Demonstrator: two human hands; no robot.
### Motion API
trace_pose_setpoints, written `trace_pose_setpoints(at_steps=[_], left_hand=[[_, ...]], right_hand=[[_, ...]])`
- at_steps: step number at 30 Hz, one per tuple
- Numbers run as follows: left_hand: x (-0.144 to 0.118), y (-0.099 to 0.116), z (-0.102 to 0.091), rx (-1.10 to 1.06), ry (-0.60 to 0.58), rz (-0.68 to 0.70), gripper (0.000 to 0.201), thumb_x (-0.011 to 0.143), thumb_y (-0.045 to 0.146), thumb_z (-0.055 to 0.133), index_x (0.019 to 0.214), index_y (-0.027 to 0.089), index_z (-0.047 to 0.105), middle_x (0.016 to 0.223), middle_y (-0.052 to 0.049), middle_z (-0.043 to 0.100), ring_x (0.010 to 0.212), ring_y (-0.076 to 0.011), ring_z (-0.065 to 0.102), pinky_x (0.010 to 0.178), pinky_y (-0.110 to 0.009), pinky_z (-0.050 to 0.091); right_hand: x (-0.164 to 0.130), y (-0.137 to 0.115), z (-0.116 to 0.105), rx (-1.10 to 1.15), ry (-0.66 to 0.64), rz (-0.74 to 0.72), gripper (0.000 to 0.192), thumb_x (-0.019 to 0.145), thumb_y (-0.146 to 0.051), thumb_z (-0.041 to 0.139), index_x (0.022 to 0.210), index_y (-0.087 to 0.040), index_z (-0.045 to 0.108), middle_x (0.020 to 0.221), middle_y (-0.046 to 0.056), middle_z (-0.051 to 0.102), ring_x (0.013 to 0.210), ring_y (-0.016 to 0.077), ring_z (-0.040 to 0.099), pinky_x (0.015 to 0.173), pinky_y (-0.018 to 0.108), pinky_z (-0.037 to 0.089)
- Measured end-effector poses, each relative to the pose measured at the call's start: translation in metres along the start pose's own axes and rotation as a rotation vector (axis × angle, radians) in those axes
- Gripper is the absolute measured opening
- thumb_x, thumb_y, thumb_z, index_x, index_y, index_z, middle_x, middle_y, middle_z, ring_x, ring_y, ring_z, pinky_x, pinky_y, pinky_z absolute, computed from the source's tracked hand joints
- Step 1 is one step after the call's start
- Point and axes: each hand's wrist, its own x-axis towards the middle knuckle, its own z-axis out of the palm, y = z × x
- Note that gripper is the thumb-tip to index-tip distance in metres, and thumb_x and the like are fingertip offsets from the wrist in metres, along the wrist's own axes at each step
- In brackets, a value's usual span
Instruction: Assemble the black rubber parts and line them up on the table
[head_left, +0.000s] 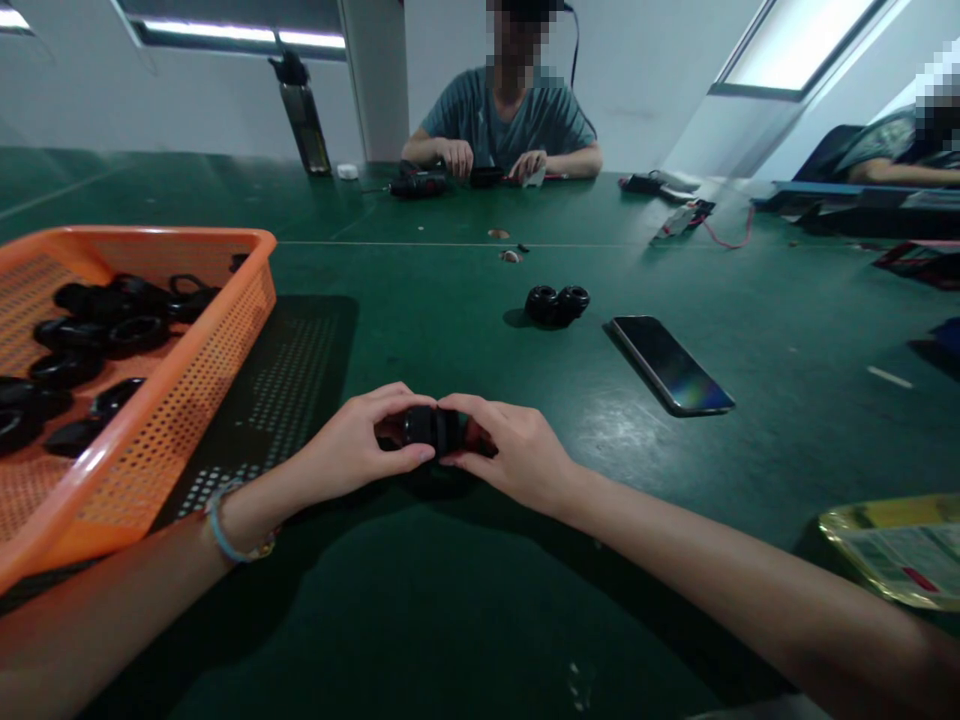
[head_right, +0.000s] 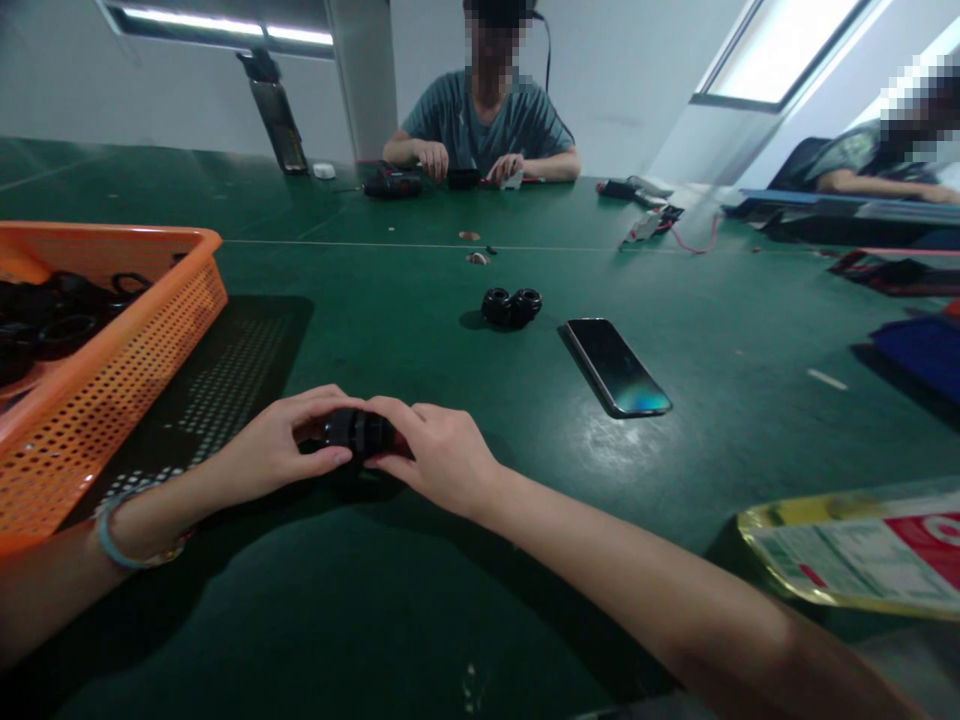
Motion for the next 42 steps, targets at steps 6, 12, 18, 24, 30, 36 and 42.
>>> trace_pose_setpoints(at_steps=[6,12,18,24,30,36,42], left_hand=[[0.0003,-0.0003,-0.0006,0.023,0.015,0.009,0.032,0.071,0.033,0.06,0.099,0.016,0.062,0.088,-0.002,0.054,0.075,-0.0159,0.057,0.066,-0.027,0.049],[-0.0002,-0.0011,-0.0008,0.024,0.011,0.009,0.033,0.071,0.035,0.06,0.098,0.018,0.062,0.089,-0.002,0.055,0.076,-0.0162,0.057,0.065,-0.027,0.05],[0.0005,0.0008,-0.0003,0.008,0.0,-0.001,0.033,0.071,0.034,0.06,0.099,0.016,0.061,0.089,-0.003,0.054,0.074,-0.0155,0.056,0.065,-0.027,0.05],[0.0005,0.0004,-0.0005,0.022,0.007,0.005,0.033,0.071,0.033,0.059,0.099,0.018,0.061,0.088,-0.002,0.054,0.074,-0.0151,0.055,0.065,-0.026,0.049],[0.0004,0.0004,-0.0004,0.013,0.012,0.004,0.033,0.07,0.034,0.06,0.099,0.017,0.062,0.089,-0.002,0.055,0.071,-0.0144,0.056,0.062,-0.025,0.05],[0.0004,0.0008,-0.0003,0.01,0.011,-0.004,0.033,0.07,0.033,0.06,0.099,0.017,0.061,0.088,-0.002,0.054,0.071,-0.0143,0.055,0.062,-0.025,0.049],[0.0003,-0.0005,-0.0001,-0.021,0.004,0.0,0.033,0.07,0.033,0.06,0.099,0.016,0.061,0.087,-0.002,0.052,0.071,-0.0142,0.055,0.062,-0.025,0.049]], right_hand=[[0.0007,-0.0011,-0.0015,0.012,-0.027,0.02,0.042,0.078,-0.029,0.065,0.115,-0.018,0.049,0.079,0.002,0.066,0.065,0.0135,0.061,0.057,0.023,0.043],[0.0012,-0.0019,-0.0028,0.02,-0.053,0.037,0.043,0.08,-0.031,0.063,0.117,-0.019,0.048,0.08,0.002,0.066,0.066,0.0138,0.061,0.058,0.023,0.043],[0.0012,-0.0022,-0.003,0.01,-0.044,0.033,0.044,0.078,-0.031,0.065,0.117,-0.018,0.049,0.079,0.003,0.066,0.064,0.0136,0.061,0.057,0.023,0.043],[0.001,-0.0019,-0.0025,0.017,-0.067,0.046,0.044,0.079,-0.032,0.064,0.118,-0.018,0.048,0.077,0.001,0.065,0.064,0.0135,0.061,0.057,0.023,0.042],[0.0015,-0.0024,-0.0034,0.013,-0.064,0.048,0.042,0.08,-0.034,0.063,0.117,-0.018,0.049,0.077,0.002,0.066,0.064,0.0132,0.061,0.056,0.022,0.041],[0.0022,-0.003,-0.0046,0.011,-0.061,0.029,0.043,0.08,-0.035,0.063,0.115,-0.015,0.05,0.076,0.003,0.066,0.062,0.0135,0.06,0.055,0.023,0.042],[0.0018,-0.0036,-0.0049,0.022,-0.06,0.035,0.043,0.08,-0.036,0.063,0.116,-0.015,0.05,0.076,0.003,0.066,0.062,0.013,0.06,0.055,0.022,0.042]])
